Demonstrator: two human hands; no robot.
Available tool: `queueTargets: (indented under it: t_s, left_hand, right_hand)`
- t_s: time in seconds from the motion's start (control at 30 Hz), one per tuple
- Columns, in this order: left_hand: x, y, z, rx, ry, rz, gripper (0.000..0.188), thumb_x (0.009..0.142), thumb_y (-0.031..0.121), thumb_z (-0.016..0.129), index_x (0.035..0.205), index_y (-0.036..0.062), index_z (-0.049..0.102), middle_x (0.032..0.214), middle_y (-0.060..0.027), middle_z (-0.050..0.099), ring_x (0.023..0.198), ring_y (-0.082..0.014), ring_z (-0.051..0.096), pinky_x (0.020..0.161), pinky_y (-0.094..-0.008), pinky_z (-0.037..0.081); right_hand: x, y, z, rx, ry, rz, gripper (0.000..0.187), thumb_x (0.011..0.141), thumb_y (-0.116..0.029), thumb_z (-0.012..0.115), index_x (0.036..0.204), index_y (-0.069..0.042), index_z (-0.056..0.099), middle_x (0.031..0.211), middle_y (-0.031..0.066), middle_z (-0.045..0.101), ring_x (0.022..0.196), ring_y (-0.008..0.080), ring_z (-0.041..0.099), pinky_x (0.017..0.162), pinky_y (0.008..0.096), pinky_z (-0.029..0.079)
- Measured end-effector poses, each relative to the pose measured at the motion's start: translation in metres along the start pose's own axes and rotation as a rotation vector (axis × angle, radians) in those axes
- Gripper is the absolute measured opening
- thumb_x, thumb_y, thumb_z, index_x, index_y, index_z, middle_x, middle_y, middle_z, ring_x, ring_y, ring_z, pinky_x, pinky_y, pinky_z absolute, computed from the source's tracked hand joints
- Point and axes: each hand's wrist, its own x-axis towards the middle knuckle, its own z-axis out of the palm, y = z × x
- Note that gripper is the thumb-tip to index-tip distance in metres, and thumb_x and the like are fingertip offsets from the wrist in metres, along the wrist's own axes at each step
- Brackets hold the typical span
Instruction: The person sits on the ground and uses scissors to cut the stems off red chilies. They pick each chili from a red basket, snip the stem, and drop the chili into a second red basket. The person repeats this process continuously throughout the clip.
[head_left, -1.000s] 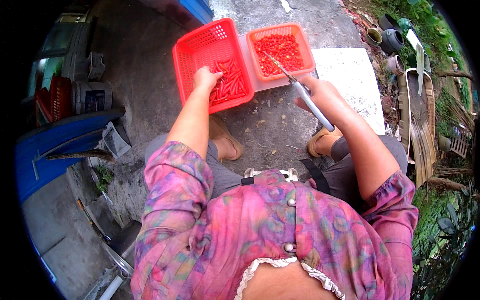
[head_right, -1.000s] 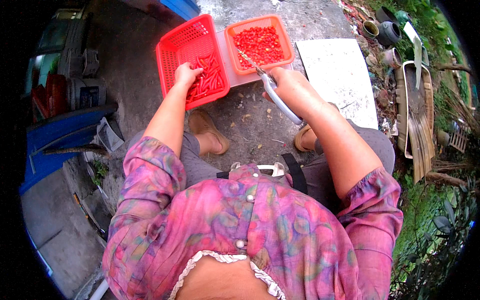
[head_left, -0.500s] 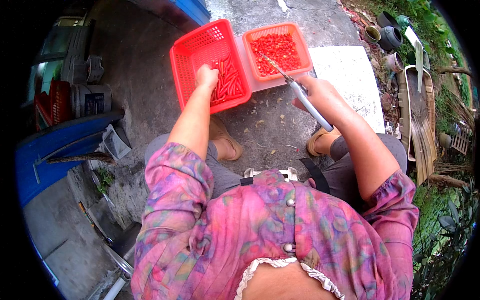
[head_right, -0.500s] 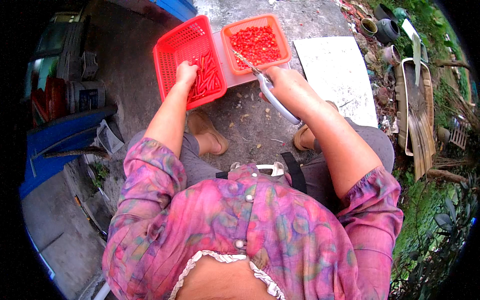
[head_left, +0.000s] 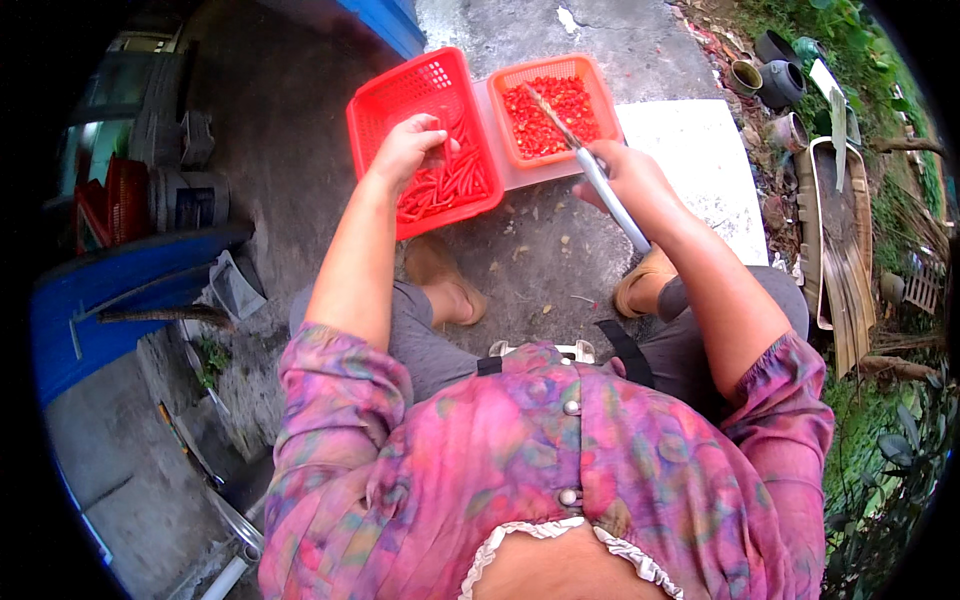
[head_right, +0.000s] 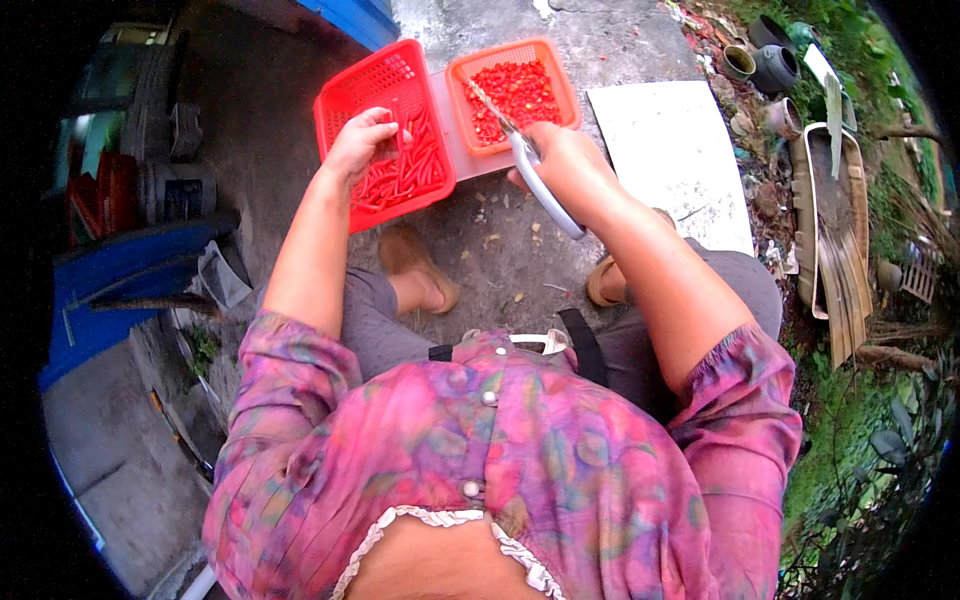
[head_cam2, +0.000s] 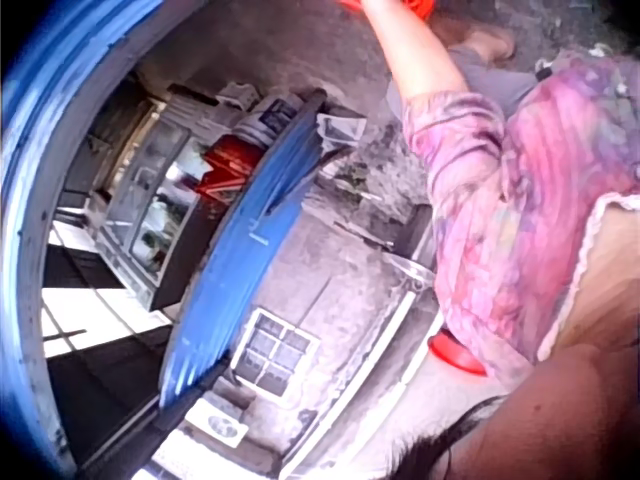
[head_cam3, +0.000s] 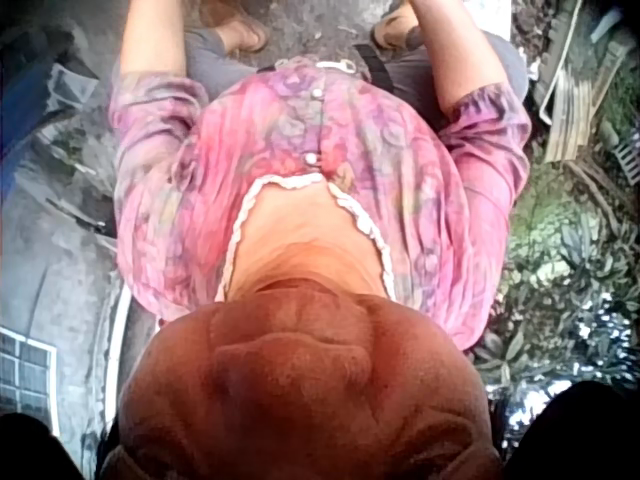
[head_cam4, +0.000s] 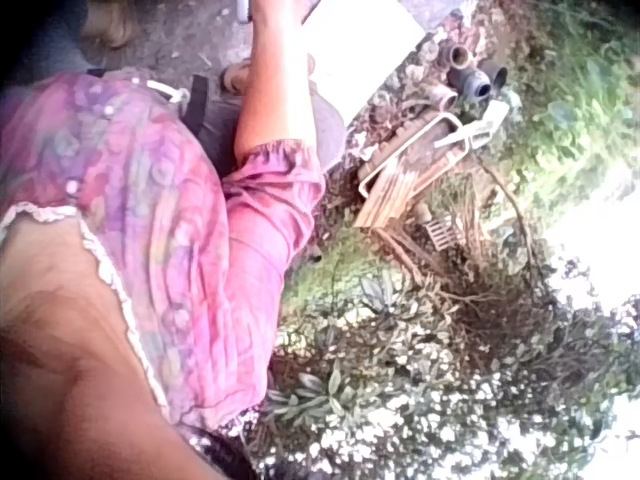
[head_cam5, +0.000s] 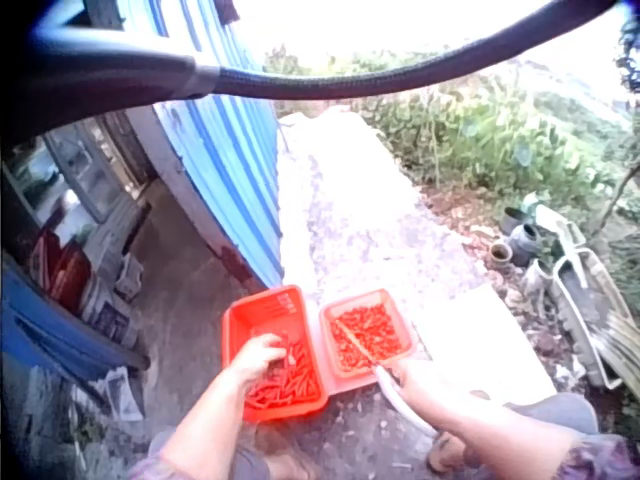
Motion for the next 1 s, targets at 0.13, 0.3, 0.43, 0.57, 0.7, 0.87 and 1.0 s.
queueTargets:
  t_s: [0.13,0.3,0.43,0.57,0.7,0.87,1.0]
  left_hand:
    - [-0.053,0.037,0.048,-0.075,-0.343,-0.059,0.013,0.088,0.007,0.053,0.101,0.0040,0.053,0.084,-0.0094,0.064,0.074,-0.0168,0.064,0.066,-0.0289,0.052]
    - [-0.102,0.053,0.096,-0.009,-0.556,-0.105,0.019,0.087,0.011,0.056,0.104,0.0017,0.054,0.083,-0.0081,0.064,0.075,-0.0158,0.063,0.070,-0.0262,0.050]
    - [-0.109,0.048,0.105,-0.005,-0.564,-0.084,0.020,0.088,0.014,0.057,0.103,0.0014,0.055,0.084,-0.0062,0.064,0.075,-0.0132,0.063,0.069,-0.0243,0.049]
    - [-0.103,0.038,0.106,-0.006,-0.467,-0.003,0.020,0.087,0.014,0.060,0.102,0.0009,0.058,0.083,-0.0036,0.063,0.072,-0.0102,0.060,0.067,-0.0229,0.048]
    - [-0.099,0.040,0.113,0.013,-0.460,0.116,0.017,0.085,0.014,0.062,0.094,0.0001,0.064,0.078,-0.0009,0.062,0.070,-0.0066,0.056,0.065,-0.0219,0.046]
    - [-0.094,0.037,0.115,0.102,-0.381,0.206,0.017,0.084,0.015,0.065,0.088,-0.0014,0.066,0.075,-0.0001,0.062,0.070,-0.0058,0.055,0.064,-0.0220,0.045]
    - [-0.093,0.033,0.118,0.091,-0.358,0.194,0.019,0.084,0.016,0.065,0.088,-0.0023,0.067,0.077,0.0003,0.063,0.072,-0.0063,0.054,0.065,-0.0222,0.045]
  right_hand:
    - [0.008,-0.002,0.007,0.438,0.020,-0.056,0.035,0.075,-0.005,0.068,0.107,-0.001,0.054,0.068,0.0018,0.055,0.063,0.0076,0.053,0.056,0.0231,0.044]
    - [-0.003,-0.016,0.012,0.777,-0.114,-0.039,0.029,0.075,-0.003,0.066,0.101,-0.003,0.053,0.072,0.0000,0.054,0.060,0.0086,0.053,0.053,0.0219,0.042]
    - [-0.009,-0.023,0.011,0.659,-0.131,-0.056,0.033,0.070,-0.003,0.068,0.101,-0.002,0.054,0.069,0.0004,0.055,0.055,0.0083,0.053,0.047,0.0226,0.042]
    - [-0.009,-0.025,0.011,0.688,-0.111,-0.051,0.032,0.070,-0.003,0.068,0.099,-0.002,0.054,0.068,-0.0002,0.054,0.055,0.0079,0.052,0.048,0.0225,0.043]
    - [-0.005,-0.020,0.012,0.714,-0.104,-0.035,0.032,0.071,-0.001,0.065,0.101,-0.002,0.054,0.071,0.0015,0.055,0.056,0.0090,0.053,0.049,0.0227,0.042]
    - [-0.003,-0.021,0.009,0.644,-0.118,0.074,0.034,0.071,-0.001,0.063,0.104,-0.001,0.054,0.076,0.0036,0.056,0.058,0.0103,0.055,0.050,0.0228,0.044]
    - [-0.001,-0.013,0.016,0.733,-0.097,0.043,0.034,0.071,-0.001,0.063,0.104,-0.001,0.054,0.076,0.0037,0.056,0.056,0.0105,0.053,0.049,0.0221,0.042]
